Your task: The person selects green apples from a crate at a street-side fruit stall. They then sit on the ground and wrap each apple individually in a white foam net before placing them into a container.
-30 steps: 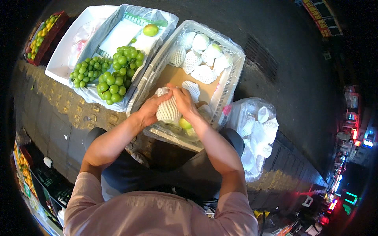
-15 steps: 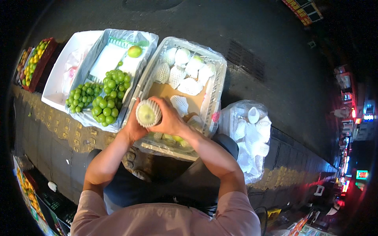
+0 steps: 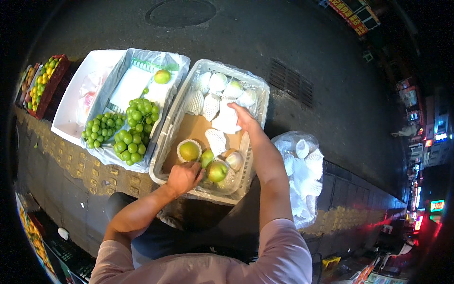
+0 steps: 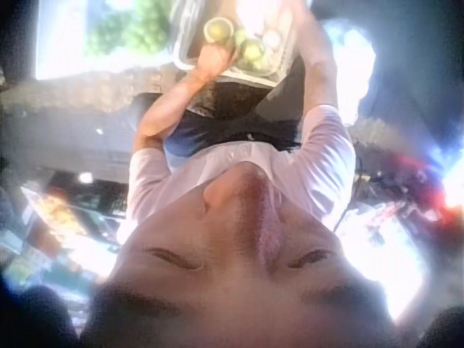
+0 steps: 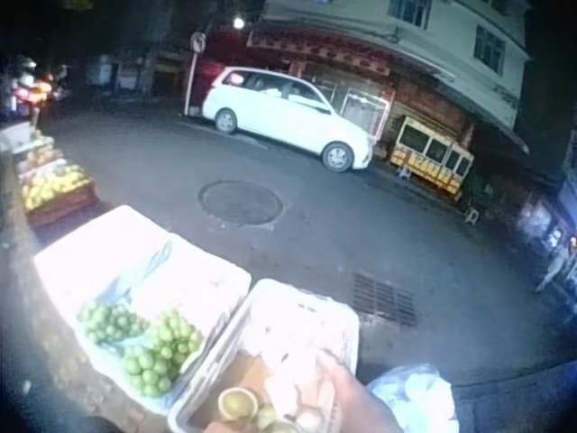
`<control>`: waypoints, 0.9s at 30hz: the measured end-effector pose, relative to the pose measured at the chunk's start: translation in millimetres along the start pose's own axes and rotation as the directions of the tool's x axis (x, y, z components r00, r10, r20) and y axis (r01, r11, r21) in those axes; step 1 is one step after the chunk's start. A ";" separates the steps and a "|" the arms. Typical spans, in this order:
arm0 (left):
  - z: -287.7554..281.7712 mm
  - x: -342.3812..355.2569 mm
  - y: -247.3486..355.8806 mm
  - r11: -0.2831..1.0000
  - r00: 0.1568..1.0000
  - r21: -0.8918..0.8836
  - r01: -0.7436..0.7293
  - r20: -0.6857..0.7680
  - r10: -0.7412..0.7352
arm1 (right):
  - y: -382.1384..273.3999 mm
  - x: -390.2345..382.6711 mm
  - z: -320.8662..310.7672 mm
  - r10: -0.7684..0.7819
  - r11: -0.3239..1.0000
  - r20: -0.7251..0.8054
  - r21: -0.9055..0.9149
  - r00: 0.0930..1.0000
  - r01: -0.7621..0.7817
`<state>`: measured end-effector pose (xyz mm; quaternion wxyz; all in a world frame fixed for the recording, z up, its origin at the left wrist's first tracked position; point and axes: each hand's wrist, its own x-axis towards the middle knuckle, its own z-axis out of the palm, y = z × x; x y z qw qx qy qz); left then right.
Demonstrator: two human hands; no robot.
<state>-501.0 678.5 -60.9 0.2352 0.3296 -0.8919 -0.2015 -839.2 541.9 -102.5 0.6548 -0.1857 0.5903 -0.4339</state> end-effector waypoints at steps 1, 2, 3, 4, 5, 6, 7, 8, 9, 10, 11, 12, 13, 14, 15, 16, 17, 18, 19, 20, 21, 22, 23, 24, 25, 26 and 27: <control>-0.9 -0.6 -0.6 1.000 1.000 0.001 -0.005 -0.009 0.005 | 2.2 -2.6 -2.2 0.186 0.982 0.118 0.017 0.975 -0.190; -0.9 -1.7 -1.2 1.000 1.000 0.003 -0.006 -0.002 0.006 | 6.0 -6.0 -6.4 0.323 0.946 0.132 -0.052 0.937 -0.319; 1.1 -0.2 -0.1 1.000 1.000 -0.003 -0.013 0.002 0.013 | 14.0 -7.5 -18.4 0.321 0.947 0.135 -0.055 0.938 -0.316; 3.2 1.0 1.1 1.000 1.000 -0.010 -0.021 0.006 0.021 | 23.8 -8.8 -29.0 0.318 0.948 0.138 -0.058 0.938 -0.313; 2.9 0.6 1.2 1.000 1.000 0.001 -0.017 0.014 0.017 | 28.0 -11.7 -27.8 0.318 0.948 0.151 -0.061 0.936 -0.312; 1.8 -0.2 1.8 1.000 1.000 0.012 -0.012 0.022 0.012 | 28.8 -12.2 -26.7 0.240 0.968 0.145 0.040 0.960 -0.248; 1.5 -0.4 1.2 1.000 1.000 0.023 -0.008 0.030 0.007 | 27.5 -8.3 -23.2 0.149 0.979 0.137 0.118 0.979 -0.166; 2.3 -0.7 -0.3 1.000 1.000 0.021 -0.010 0.027 0.009 | 25.3 -7.1 -15.3 0.057 0.977 0.119 0.198 0.991 -0.080; 2.2 -1.4 -1.8 1.000 1.000 0.017 -0.017 0.027 0.017 | 24.5 -5.6 -9.7 -0.036 0.960 0.088 0.279 0.995 0.010; 2.2 -2.2 -2.9 1.000 0.999 0.014 -0.023 0.027 0.023 | 19.3 0.4 -2.7 -0.008 0.942 0.098 0.335 0.995 -0.026; 2.9 -1.3 -2.5 1.000 0.999 0.009 -0.027 0.028 0.027 | 18.3 7.0 1.8 -0.004 0.962 0.003 0.274 1.000 0.003; 3.8 0.1 -1.4 1.000 0.999 0.002 -0.030 0.028 0.030 | 19.8 15.5 5.3 -0.005 0.978 -0.092 0.209 0.996 0.024; 4.8 1.4 -0.2 0.999 0.999 -0.005 -0.033 0.028 0.033 | 23.4 22.1 8.7 -0.012 0.989 -0.187 0.140 0.982 0.038; 5.0 0.8 -0.8 1.000 0.999 -0.005 -0.026 0.026 0.026 | 33.2 29.3 19.6 -0.100 0.988 -0.123 0.103 0.987 0.113; 5.4 0.2 -0.9 1.000 0.999 -0.005 -0.020 0.024 0.020 | 34.9 31.0 18.9 -0.061 0.997 -0.177 0.024 0.982 0.067; 5.7 -0.2 -1.0 1.000 1.000 -0.006 -0.016 0.022 0.016 | 36.5 30.8 16.4 -0.028 0.998 -0.235 -0.052 0.972 0.016; 5.0 -1.1 -1.1 1.000 0.999 -0.001 -0.012 0.032 0.012 | 37.8 28.3 17.4 0.004 0.991 -0.293 -0.127 0.956 -0.043; 4.0 -0.8 -1.6 1.000 0.999 0.003 -0.010 0.042 0.009 | 36.9 31.7 12.5 0.060 0.957 -0.375 -0.241 0.925 -0.160; 3.2 -0.7 -1.3 1.000 0.999 0.007 -0.009 0.052 0.009 | 38.4 30.2 9.5 0.095 0.954 -0.369 -0.232 0.925 -0.191; 2.5 0.0 -0.7 1.000 0.998 0.008 -0.006 0.055 0.005 | 37.8 28.6 7.0 0.126 0.950 -0.364 -0.223 0.923 -0.218; 1.9 0.9 0.2 1.000 0.998 0.009 -0.004 0.059 0.003 | 37.7 26.9 4.7 0.157 0.946 -0.360 -0.213 0.920 -0.245; 2.0 1.9 1.3 1.000 0.998 0.010 -0.003 0.064 0.002 | 41.8 23.3 2.9 0.136 0.940 -0.297 -0.263 0.945 -0.218; 2.1 2.3 0.9 1.000 0.998 0.006 -0.005 0.055 0.004 | 50.5 18.1 4.3 0.118 0.933 -0.229 -0.309 0.966 -0.188; 2.0 1.0 0.0 1.000 0.999 0.004 -0.004 0.048 0.004 | 58.9 12.0 9.4 0.105 0.923 -0.158 -0.351 0.982 -0.155; 2.2 -0.5 -1.0 1.000 0.999 0.001 -0.004 0.041 0.004 | 65.4 8.2 15.1 0.054 0.857 -0.175 -0.497 0.983 -0.135; 2.0 -3.4 -2.9 1.000 0.999 0.005 0.006 0.048 -0.006 | 69.5 2.3 27.2 0.001 0.768 -0.182 -0.629 0.983 -0.118; 4.7 0.4 0.1 1.000 0.999 -0.006 -0.008 0.051 0.008 | 68.7 -6.9 24.9 -0.067 0.659 -0.204 -0.744 0.977 -0.110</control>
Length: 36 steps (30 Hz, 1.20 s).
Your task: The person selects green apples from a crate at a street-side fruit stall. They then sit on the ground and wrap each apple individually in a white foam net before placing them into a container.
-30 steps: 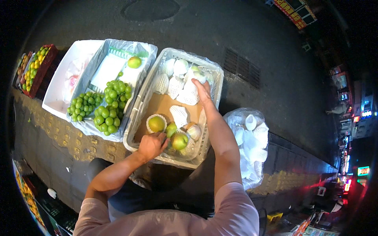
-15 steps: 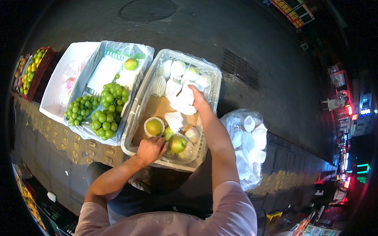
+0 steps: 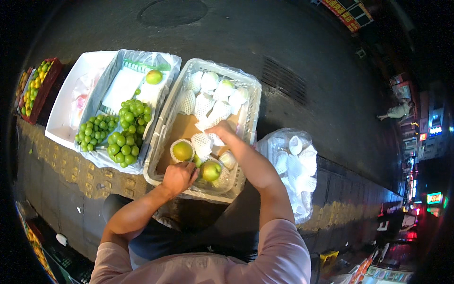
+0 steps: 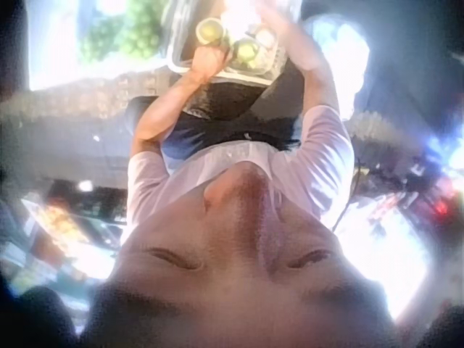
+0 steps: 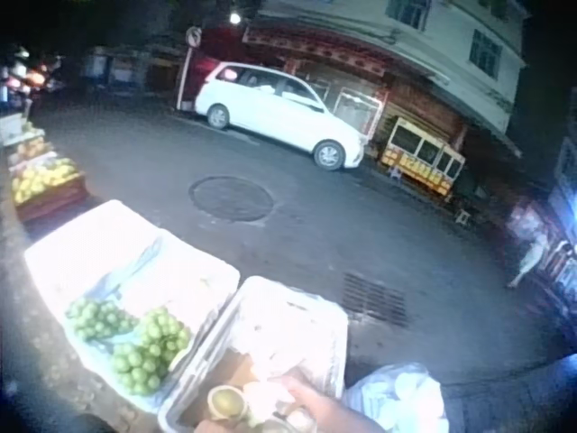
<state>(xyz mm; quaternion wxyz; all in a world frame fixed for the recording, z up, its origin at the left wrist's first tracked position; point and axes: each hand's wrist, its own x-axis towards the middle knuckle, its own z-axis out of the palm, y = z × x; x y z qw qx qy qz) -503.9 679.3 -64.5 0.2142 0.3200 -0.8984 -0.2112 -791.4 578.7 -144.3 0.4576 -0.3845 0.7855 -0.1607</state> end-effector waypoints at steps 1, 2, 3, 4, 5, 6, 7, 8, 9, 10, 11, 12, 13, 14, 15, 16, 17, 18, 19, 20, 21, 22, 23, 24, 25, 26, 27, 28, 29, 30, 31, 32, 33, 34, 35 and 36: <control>2.4 4.6 3.9 1.000 1.000 -0.011 -0.014 0.002 0.014 | 22.9 11.6 3.2 -0.068 0.997 -0.077 0.021 0.995 0.070; 1.5 2.7 3.2 1.000 1.000 -0.005 -0.012 -0.005 0.012 | 23.1 8.3 6.9 -0.090 0.991 -0.089 -0.102 0.992 0.081; 0.7 1.7 3.0 1.000 1.000 0.000 -0.011 -0.012 0.011 | 23.4 4.9 8.4 -0.114 0.970 -0.099 -0.225 0.989 0.089; 0.2 1.2 3.0 1.000 1.000 0.003 -0.011 -0.020 0.011 | 23.1 2.1 9.0 -0.138 0.934 -0.108 -0.345 0.985 0.093; -2.3 -4.7 -0.5 1.000 1.000 0.021 0.008 -0.011 -0.008 | 7.6 -7.4 17.6 -0.121 0.958 -0.123 -0.273 0.985 0.084; -3.8 -7.1 -4.9 0.999 1.000 0.034 0.025 -0.002 -0.025 | -12.6 -19.4 23.2 -0.080 0.967 -0.108 -0.250 0.991 0.051; -5.3 -10.8 -7.4 0.998 0.999 0.046 0.041 0.008 -0.041 | -32.7 -32.0 26.9 -0.036 0.974 -0.093 -0.228 0.995 0.014; -4.1 -7.3 -4.4 0.999 1.000 0.040 0.029 0.005 -0.029 | -38.3 -39.6 20.6 0.013 0.977 -0.106 -0.208 0.994 -0.034; -3.2 -4.5 -1.4 0.999 1.000 0.034 0.017 0.002 -0.017 | -19.6 -33.4 28.7 -0.111 0.985 -0.129 -0.149 0.985 0.091; -2.9 -2.6 0.9 1.000 1.000 0.030 0.003 0.001 -0.003 | -11.7 -35.8 31.3 -0.183 0.960 -0.074 -0.227 0.980 0.162; -2.8 -3.6 0.3 0.999 1.000 0.050 0.009 0.010 -0.009 | -10.4 -42.6 36.3 -0.250 0.926 -0.007 -0.295 0.968 0.237; -1.7 -4.5 -0.1 0.998 1.000 0.065 0.010 0.019 -0.011 | -10.4 -51.3 36.5 -0.306 0.882 0.061 -0.358 0.950 0.307; -1.3 -6.0 -1.9 0.997 1.000 0.079 0.007 0.029 -0.009 | -13.9 -55.1 33.7 -0.276 0.913 0.128 -0.275 0.952 0.302; 7.6 1.9 3.8 0.998 1.000 0.066 -0.018 0.027 0.016 | -14.6 -58.0 28.6 -0.321 0.897 -0.003 -0.321 0.947 0.303; 8.6 2.5 3.2 0.999 1.000 0.040 -0.022 0.002 0.022 | -30.5 -68.7 20.3 -0.391 0.863 -0.080 -0.378 0.917 0.335; 3.3 -0.7 0.3 0.999 0.999 0.010 -0.030 -0.017 0.030 | -51.8 -84.3 4.9 -0.432 0.872 -0.102 -0.303 0.896 0.386; 1.2 -0.2 1.0 1.000 1.000 0.006 -0.015 -0.021 0.015 | -61.5 -95.6 -10.5 -0.510 0.839 -0.187 -0.323 0.840 0.438; -1.1 -2.6 2.0 1.000 1.000 0.014 0.011 -0.018 -0.011 | -66.1 -113.3 -33.5 -0.554 0.831 -0.243 -0.205 0.796 0.517; -1.6 -4.0 2.7 1.000 1.000 0.016 0.005 -0.011 -0.005 | -69.2 -141.6 -62.9 -0.553 0.818 -0.271 0.002 0.787 0.576; -0.9 -3.0 5.1 1.000 1.000 0.018 -0.012 0.000 0.012 | -48.6 -154.9 -93.9 -0.511 0.839 -0.351 -0.004 0.785 0.544; -1.4 -2.9 7.1 0.999 1.000 0.025 -0.024 0.011 0.024 | -27.3 -170.5 -124.8 -0.563 0.822 -0.501 -0.254 0.657 0.510; 1.0 -0.5 12.6 0.999 0.999 0.021 -0.038 0.040 0.037 | 20.6 -169.4 -155.3 -0.528 0.778 -0.581 -0.038 0.620 0.627; -0.1 -2.4 13.6 0.999 0.997 0.036 -0.029 0.068 0.027 | 47.5 -186.4 -183.9 -0.375 0.899 -0.617 -0.061 0.692 0.434; 0.1 -1.1 16.3 0.999 0.995 0.045 -0.030 0.092 0.026 | 88.5 -203.7 -212.1 -0.194 0.981 -0.709 -0.144 0.678 0.130; 1.0 -0.3 18.4 0.999 0.991 0.038 -0.024 0.131 0.018 | 127.3 -223.0 -234.8 -0.146 0.987 -0.722 -0.055 0.677 0.154; 2.6 0.6 20.9 0.999 0.988 0.031 -0.025 0.150 0.020 | 162.6 -242.2 -251.8 -0.101 0.983 -0.727 0.034 0.679 0.183; 3.0 0.1 22.3 0.999 0.985 0.029 -0.023 0.171 0.018 | 196.1 -261.4 -262.7 -0.040 0.987 -0.758 0.071 0.651 0.144; 3.0 -0.7 21.9 0.999 0.981 0.030 -0.021 0.191 0.015 | 219.4 -278.5 -264.8 0.019 0.988 -0.783 0.111 0.621 0.109; 2.0 -2.8 19.9 0.999 0.981 0.038 -0.018 0.192 0.011 | 224.1 -293.5 -258.4 0.077 0.992 -0.762 0.124 0.642 0.028; 2.4 -4.6 18.7 0.999 0.982 0.041 -0.017 0.189 0.009 | 226.0 -310.3 -254.6 0.134 0.990 -0.743 0.130 0.656 -0.055; 6.1 -2.0 20.3 0.999 0.983 0.026 -0.030 0.182 0.025 | 264.3 -320.5 -256.4 0.110 0.993 -0.697 0.111 0.708 -0.045; 8.6 -0.7 21.7 0.999 0.980 0.017 -0.036 0.196 0.032 | 303.5 -326.2 -254.4 0.089 0.995 -0.643 0.097 0.760 -0.034; 5.7 -1.4 19.1 0.999 0.979 0.033 -0.028 0.204 0.021 | 292.4 -327.9 -249.9 0.132 0.988 -0.551 0.135 0.824 -0.068; 3.0 -2.1 17.4 0.999 0.977 0.048 -0.021 0.213 0.010 | 294.4 -324.6 -247.2 0.146 0.989 -0.562 0.078 0.814 -0.124; 1.9 -0.6 18.8 0.999 0.974 0.051 -0.009 0.227 -0.003 | 297.8 -327.9 -249.2 0.163 0.982 -0.582 0.021 0.796 -0.186; 1.3 0.2 19.6 0.999 0.975 0.044 -0.011 0.221 0.001 | 305.6 -331.0 -250.7 0.180 0.967 -0.603 -0.035 0.777 -0.252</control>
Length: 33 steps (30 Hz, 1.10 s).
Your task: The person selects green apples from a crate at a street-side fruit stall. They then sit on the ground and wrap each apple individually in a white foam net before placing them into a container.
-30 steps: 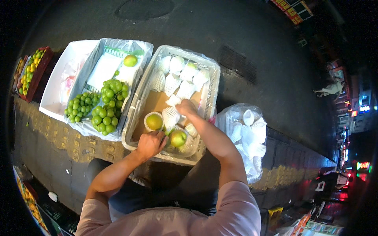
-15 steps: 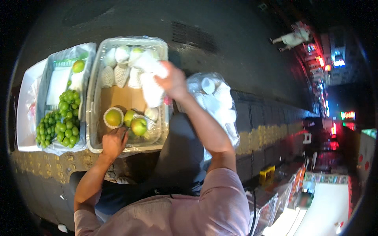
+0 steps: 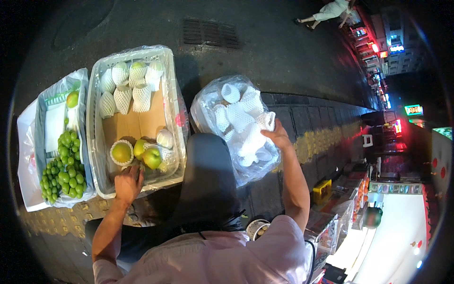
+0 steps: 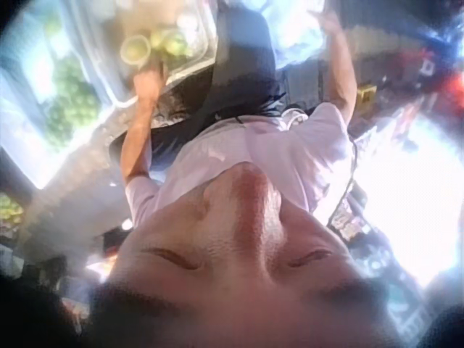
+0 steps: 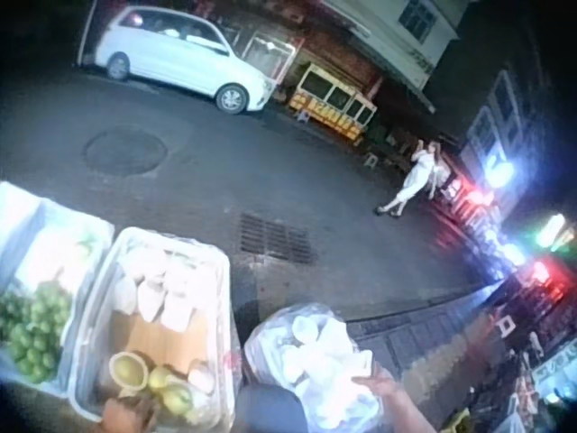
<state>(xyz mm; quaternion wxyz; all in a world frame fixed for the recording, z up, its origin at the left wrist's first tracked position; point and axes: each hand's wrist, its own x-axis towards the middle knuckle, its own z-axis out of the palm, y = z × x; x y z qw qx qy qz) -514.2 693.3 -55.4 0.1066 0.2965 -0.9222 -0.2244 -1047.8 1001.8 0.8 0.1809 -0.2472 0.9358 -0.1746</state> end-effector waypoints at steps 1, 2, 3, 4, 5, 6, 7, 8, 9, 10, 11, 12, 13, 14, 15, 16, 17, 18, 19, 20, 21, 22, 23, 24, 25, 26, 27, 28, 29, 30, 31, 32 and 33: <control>-0.7 0.4 0.8 1.000 1.000 -0.006 -0.004 -0.006 0.004 | 8.3 -0.6 0.3 0.038 0.991 -0.053 0.128 0.998 -0.031; 0.0 2.5 1.9 1.000 1.000 -0.012 -0.010 -0.018 0.009 | 12.5 1.6 4.7 -0.041 0.951 -0.103 0.302 0.994 0.071; 0.8 2.8 1.5 1.000 1.000 -0.014 -0.012 -0.018 0.012 | 13.7 3.6 11.8 -0.113 0.871 -0.165 0.459 0.980 0.178; 2.2 1.5 0.3 1.000 1.000 -0.017 -0.016 -0.017 0.015 | 15.2 4.3 20.0 -0.171 0.755 -0.238 0.592 0.956 0.283; 4.7 2.5 -0.1 0.999 1.000 -0.024 -0.023 -0.022 0.022 | 16.6 4.8 26.8 -0.268 0.826 -0.289 0.422 0.919 0.373; 2.6 2.3 -2.2 1.000 0.999 -0.016 -0.018 -0.031 0.018 | -8.4 -0.2 35.5 -0.276 0.942 -0.282 0.110 0.919 0.317; 3.8 4.1 0.9 0.999 0.999 -0.030 -0.034 -0.036 0.033 | 0.7 1.6 47.3 -0.211 0.974 -0.285 0.013 0.935 0.224; 1.4 2.8 1.4 0.999 0.999 -0.029 -0.035 -0.040 0.033 | 0.7 4.4 65.2 -0.151 0.974 -0.212 0.135 0.965 0.182; -0.9 3.7 3.3 0.998 0.997 -0.041 -0.049 -0.054 0.047 | 5.1 4.9 87.0 -0.158 0.986 -0.261 0.005 0.952 0.164; -3.0 2.9 3.3 0.998 0.998 -0.039 -0.045 -0.048 0.043 | 3.3 -0.4 109.1 -0.180 0.982 -0.287 -0.101 0.941 0.157; -4.5 2.3 3.8 0.998 0.998 -0.039 -0.040 -0.042 0.038 | 2.9 -5.1 125.0 -0.211 0.969 -0.272 -0.182 0.939 0.165; -4.9 1.5 2.5 0.999 0.999 -0.040 -0.036 -0.036 0.035 | 5.5 -9.8 136.2 -0.217 0.962 -0.254 -0.219 0.942 0.163; -2.5 0.6 -0.6 0.998 0.998 -0.039 -0.043 -0.040 0.041 | 5.6 -11.5 145.5 -0.197 0.968 -0.253 -0.206 0.947 0.146; -3.4 -0.6 -2.2 0.999 0.998 -0.034 -0.042 -0.041 0.040 | 4.3 -13.3 153.2 -0.175 0.973 -0.246 -0.193 0.953 0.129; -3.4 -0.6 -1.3 0.998 0.998 -0.035 -0.044 -0.040 0.043 | 1.9 -16.2 154.0 -0.174 0.971 -0.239 -0.205 0.955 0.126; -2.9 -0.1 -0.3 0.998 0.998 -0.036 -0.047 -0.040 0.045 | -0.1 -18.1 152.9 -0.173 0.968 -0.233 -0.218 0.957 0.123; -2.4 -0.9 -1.9 0.998 0.996 -0.028 -0.052 -0.079 0.049 | -5.8 -18.5 153.7 -0.175 0.966 -0.222 -0.227 0.959 0.123; -2.8 -1.3 -1.3 0.998 0.995 -0.020 -0.057 -0.082 0.055 | -13.0 -21.5 148.9 -0.163 0.970 -0.212 -0.214 0.963 0.117; -3.7 -1.6 -0.8 0.998 0.995 -0.012 -0.061 -0.085 0.060 | -20.3 -24.3 142.8 -0.153 0.973 -0.202 -0.201 0.967 0.112; -4.4 -1.1 -0.6 0.998 0.994 -0.007 -0.070 -0.090 0.069 | -24.9 -25.6 135.6 -0.142 0.976 -0.196 -0.190 0.970 0.104; -0.9 -1.7 -2.2 0.996 0.991 -0.017 -0.083 -0.111 0.081 | -25.5 -25.6 130.0 -0.160 0.972 -0.221 -0.203 0.962 0.116; 1.8 -1.4 -2.9 0.996 0.989 -0.014 -0.092 -0.118 0.089 | -28.3 -27.2 122.0 -0.180 0.971 -0.244 -0.196 0.953 0.134; 3.3 -3.2 -5.9 0.996 0.988 -0.006 -0.089 -0.129 0.088 | -37.6 -28.1 115.5 -0.209 0.969 -0.261 -0.188 0.942 0.162; 3.5 -4.0 -6.6 0.996 0.987 -0.001 -0.092 -0.136 0.091 | -40.7 -29.1 108.7 -0.232 0.966 -0.280 -0.181 0.932 0.186; 1.9 -4.5 -6.2 0.996 0.987 0.000 -0.094 -0.129 0.094 | -38.2 -26.4 104.4 -0.213 0.965 -0.297 -0.216 0.931 0.151; -0.8 -3.6 -4.7 0.995 0.988 -0.003 -0.097 -0.120 0.096 | -41.7 -25.4 96.4 -0.157 0.971 -0.279 -0.217 0.947 0.097; -1.6 -3.7 -2.9 0.995 0.990 -0.009 -0.098 -0.104 0.096 | -49.6 -26.2 86.7 -0.135 0.964 -0.297 -0.259 0.945 0.056; -1.7 -4.4 -2.9 0.995 0.991 -0.015 -0.097 -0.090 0.095 | -58.6 -27.7 78.4 -0.114 0.954 -0.315 -0.301 0.942 0.015; -0.5 -6.7 -7.3 0.994 0.990 0.002 -0.109 -0.088 0.108 | -88.1 -34.6 66.4 -0.096 0.938 -0.315 -0.346 0.944 -0.020; 2.1 -6.5 -7.5 0.993 0.989 -0.001 -0.118 -0.092 0.117 | -95.5 -33.0 58.5 -0.121 0.930 -0.342 -0.367 0.932 -0.014; 4.1 -6.4 -7.0 0.992 0.987 -0.003 -0.126 -0.097 0.125 | -100.0 -29.6 50.2 -0.147 0.921 -0.368 -0.389 0.918 -0.008; 3.8 -5.9 -6.3 0.991 0.986 0.000 -0.133 -0.104 0.133 | -107.5 -25.3 44.8 -0.177 0.914 -0.393 -0.407 0.902 0.002; 2.3 -6.2 -5.4 0.990 0.985 0.037 -0.137 -0.102 0.140 | -127.3 -24.8 47.6 -0.471 0.860 -0.446 -0.426 0.761 0.281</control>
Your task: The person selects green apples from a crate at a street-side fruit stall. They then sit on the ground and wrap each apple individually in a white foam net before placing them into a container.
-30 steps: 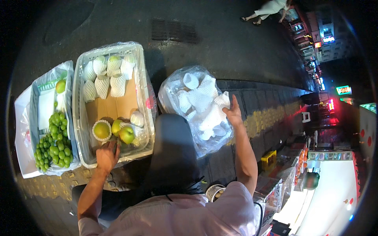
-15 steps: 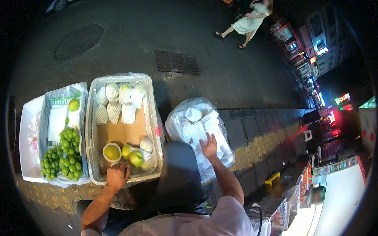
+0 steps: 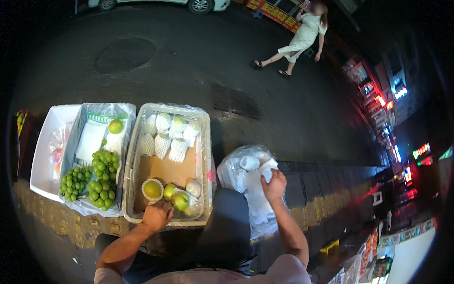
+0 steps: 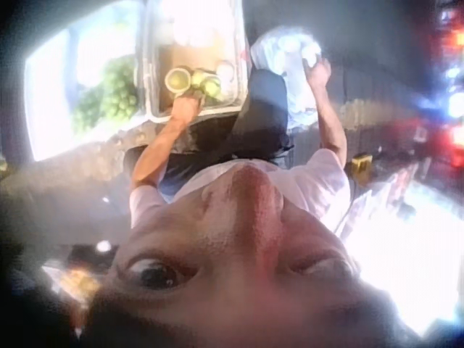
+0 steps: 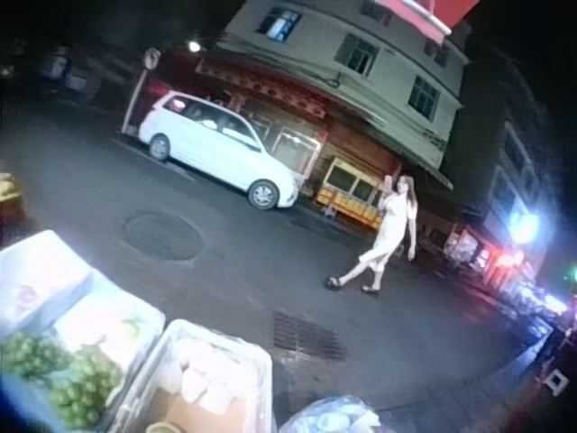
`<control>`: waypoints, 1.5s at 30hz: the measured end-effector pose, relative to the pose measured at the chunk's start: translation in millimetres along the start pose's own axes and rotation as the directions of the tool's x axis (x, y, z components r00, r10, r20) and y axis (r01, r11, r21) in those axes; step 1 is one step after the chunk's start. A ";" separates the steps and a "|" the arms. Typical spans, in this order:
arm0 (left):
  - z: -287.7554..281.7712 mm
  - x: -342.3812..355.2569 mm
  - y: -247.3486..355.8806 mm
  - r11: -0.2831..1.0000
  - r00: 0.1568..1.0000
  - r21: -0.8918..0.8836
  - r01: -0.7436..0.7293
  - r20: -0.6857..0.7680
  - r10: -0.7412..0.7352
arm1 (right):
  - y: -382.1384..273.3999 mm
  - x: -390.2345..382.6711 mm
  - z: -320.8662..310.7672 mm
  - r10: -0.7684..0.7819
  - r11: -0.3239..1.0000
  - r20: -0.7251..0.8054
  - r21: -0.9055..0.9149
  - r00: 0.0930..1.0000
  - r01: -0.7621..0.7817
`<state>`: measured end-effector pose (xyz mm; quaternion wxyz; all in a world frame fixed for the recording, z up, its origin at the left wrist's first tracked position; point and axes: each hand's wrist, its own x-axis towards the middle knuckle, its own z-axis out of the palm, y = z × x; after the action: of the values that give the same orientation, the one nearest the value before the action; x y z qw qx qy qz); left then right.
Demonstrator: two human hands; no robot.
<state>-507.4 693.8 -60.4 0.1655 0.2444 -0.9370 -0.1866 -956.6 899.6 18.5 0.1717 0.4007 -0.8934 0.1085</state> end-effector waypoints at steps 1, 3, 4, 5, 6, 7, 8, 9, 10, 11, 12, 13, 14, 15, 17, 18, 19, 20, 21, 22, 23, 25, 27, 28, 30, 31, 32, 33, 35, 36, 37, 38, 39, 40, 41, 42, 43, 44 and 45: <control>-3.3 -0.6 -2.0 1.000 1.000 0.004 0.005 -0.019 -0.005 | -48.7 12.8 -10.7 -0.098 0.962 -0.046 0.252 0.994 0.106; -4.4 -3.4 -4.4 1.000 0.999 -0.007 -0.008 -0.035 0.008 | -162.0 7.4 -23.8 -0.196 0.766 0.065 0.633 0.978 0.111; -2.6 -2.7 -2.0 1.000 0.999 -0.020 -0.003 -0.042 0.002 | -197.1 -5.3 -16.8 -0.382 0.675 0.153 0.720 0.912 0.162; -6.0 -6.2 -6.8 1.000 0.999 -0.006 0.024 -0.048 -0.024 | -246.0 -14.4 -25.8 -0.418 0.881 0.612 0.454 0.671 0.135; -7.1 -2.6 -4.8 0.999 0.997 -0.013 0.032 -0.066 -0.033 | -262.4 -28.2 -2.5 -0.649 0.760 0.611 0.531 0.452 0.374; -12.3 -2.7 -4.9 0.998 0.993 -0.027 0.054 -0.107 -0.056 | -291.3 -33.7 1.7 -0.622 0.753 0.744 0.482 0.243 0.449; -17.5 5.4 0.7 0.997 0.986 -0.057 0.054 -0.154 -0.062 | -284.4 -48.6 48.7 -0.635 0.735 0.740 0.491 0.221 0.467; -22.5 8.1 1.3 0.994 0.977 -0.077 0.073 -0.194 -0.087 | -290.1 -50.0 66.4 -0.613 0.756 0.759 0.482 0.221 0.442; -27.9 8.4 -0.1 0.993 0.974 -0.074 0.094 -0.199 -0.107 | -298.3 -54.3 78.9 -0.596 0.774 0.774 0.482 0.215 0.411; -33.2 6.9 -2.5 0.991 0.972 -0.073 0.114 -0.196 -0.127 | -305.7 -60.8 82.8 -0.576 0.794 0.791 0.481 0.206 0.372; -36.5 5.7 -4.2 0.989 0.971 -0.074 0.131 -0.193 -0.143 | -307.4 -60.9 86.6 -0.587 0.790 0.784 0.500 0.203 0.354; -36.0 5.3 -6.1 0.988 0.970 -0.081 0.133 -0.193 -0.147 | -305.2 -63.2 88.4 -0.593 0.782 0.780 0.501 0.198 0.370; -35.7 6.6 -9.9 0.987 0.967 -0.086 0.137 -0.203 -0.152 | -305.1 -60.9 86.4 -0.602 0.770 0.774 0.500 0.195 0.396; -35.4 6.9 -11.8 0.986 0.965 -0.093 0.138 -0.214 -0.155 | -303.4 -59.4 84.3 -0.610 0.759 0.769 0.496 0.194 0.421; -39.0 7.6 -12.0 0.979 0.962 -0.124 0.163 -0.202 -0.186 | -299.9 -51.8 75.8 -0.606 0.787 0.748 0.515 0.271 0.340; -41.7 7.7 -13.1 0.973 0.961 -0.135 0.185 -0.184 -0.208 | -305.4 -36.6 58.6 -0.580 0.812 0.756 0.505 0.304 0.293; -42.5 9.7 -12.6 0.967 0.959 -0.148 0.207 -0.167 -0.231 | -311.5 -25.0 42.6 -0.551 0.834 0.764 0.493 0.335 0.246; -40.5 13.3 -10.8 0.949 0.928 -0.211 0.235 -0.242 -0.283 | -316.0 -20.7 31.4 -0.446 0.891 0.718 0.414 0.534 0.187; -38.6 15.7 -9.7 0.927 0.891 -0.274 0.255 -0.307 -0.336 | -320.8 -13.5 24.2 -0.491 0.835 0.663 0.544 0.566 0.087; -36.6 17.7 -10.7 0.902 0.844 -0.337 0.270 -0.367 -0.390 | -326.5 -1.6 18.5 -0.525 0.750 0.602 0.661 0.601 -0.006; -32.0 17.5 -16.2 0.818 0.842 -0.523 0.238 -0.309 -0.442 | -334.5 5.0 14.8 -0.552 0.637 0.542 0.764 0.634 -0.099; -19.7 18.7 -33.6 0.541 0.836 -0.823 0.172 -0.169 -0.523 | -347.3 -2.7 21.7 -0.600 0.284 0.609 0.769 0.519 -0.573; -30.6 17.6 -36.9 0.401 0.846 -0.888 0.224 -0.026 -0.532 | -353.0 -18.9 32.5 -0.599 -0.044 0.664 0.531 0.447 -0.846; -32.0 18.3 -36.5 0.400 0.843 -0.892 0.210 -0.042 -0.536 | -349.1 -22.3 36.5 -0.677 -0.130 0.582 0.508 0.451 -0.851; -32.5 16.7 -43.0 0.433 0.844 -0.875 0.215 -0.056 -0.533 | -346.9 -25.1 45.9 -0.661 -0.142 0.600 0.491 0.452 -0.860; -33.1 17.2 -49.1 0.462 0.852 -0.858 0.225 -0.057 -0.520 | -344.1 -28.8 49.7 -0.642 -0.150 0.617 0.481 0.455 -0.864; -33.5 19.4 -50.8 0.420 0.844 -0.873 0.249 -0.018 -0.537 | -339.8 -23.7 50.4 -0.666 -0.188 0.592 0.457 0.455 -0.870; -30.7 20.1 -57.9 0.346 0.855 -0.931 0.117 -0.083 -0.512 | -343.9 -14.2 51.2 -0.687 -0.226 0.569 0.424 0.452 -0.877; -40.6 23.5 -60.4 0.074 0.805 -0.990 0.120 0.054 -0.590 | -340.5 -5.6 52.5 -0.610 -0.250 0.702 0.269 0.367 -0.930; -51.3 26.9 -56.2 0.010 0.793 -0.994 0.108 0.080 -0.603 | -340.3 -2.9 52.2 -0.608 -0.290 0.675 0.301 0.418 -0.908; -49.1 24.7 -65.9 -0.017 0.804 -0.995 0.103 0.093 -0.587 | -346.3 1.2 49.0 -0.619 -0.330 0.627 0.339 0.473 -0.881; -53.5 25.8 -66.1 0.025 0.808 -0.994 0.105 0.071 -0.584 | -348.1 5.3 45.2 -0.609 -0.340 0.636 0.331 0.474 -0.880; -59.1 25.9 -64.7 0.067 0.813 -0.992 0.104 0.046 -0.581 | -348.3 8.9 39.8 -0.601 -0.350 0.642 0.324 0.476 -0.879; -55.5 26.1 -66.0 0.097 0.817 -0.990 0.098 0.025 -0.576 | -346.8 9.3 38.5 -0.592 -0.360 0.650 0.316 0.477 -0.878; -57.0 29.2 -64.1 0.072 0.825 -0.992 0.104 0.046 -0.564 | -343.8 11.4 41.0 -0.591 -0.370 0.641 0.324 0.490 -0.871; -59.1 31.0 -62.1 0.047 0.831 -0.993 0.111 0.066 -0.552 | -340.6 12.6 43.8 -0.589 -0.379 0.633 0.332 0.502 -0.864; -61.7 31.9 -58.9 0.022 0.837 -0.993 0.117 0.086 -0.541 | -337.6 12.5 45.8 -0.588 -0.388 0.624 0.339 0.513 -0.857; -77.0 35.5 -45.9 -0.168 0.784 -0.962 0.214 0.272 -0.558 | -336.8 12.6 44.4 -0.613 -0.385 0.583 0.370 0.533 -0.846; -74.3 34.1 -49.4 -0.229 0.813 -0.942 0.246 0.329 -0.481 | -336.7 12.6 43.4 -0.612 -0.377 0.584 0.378 0.534 -0.846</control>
<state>-486.1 616.0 -9.2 0.3000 0.3220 -0.3559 -0.8244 -720.3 655.9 2.5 -0.6887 0.1626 -0.3555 0.6106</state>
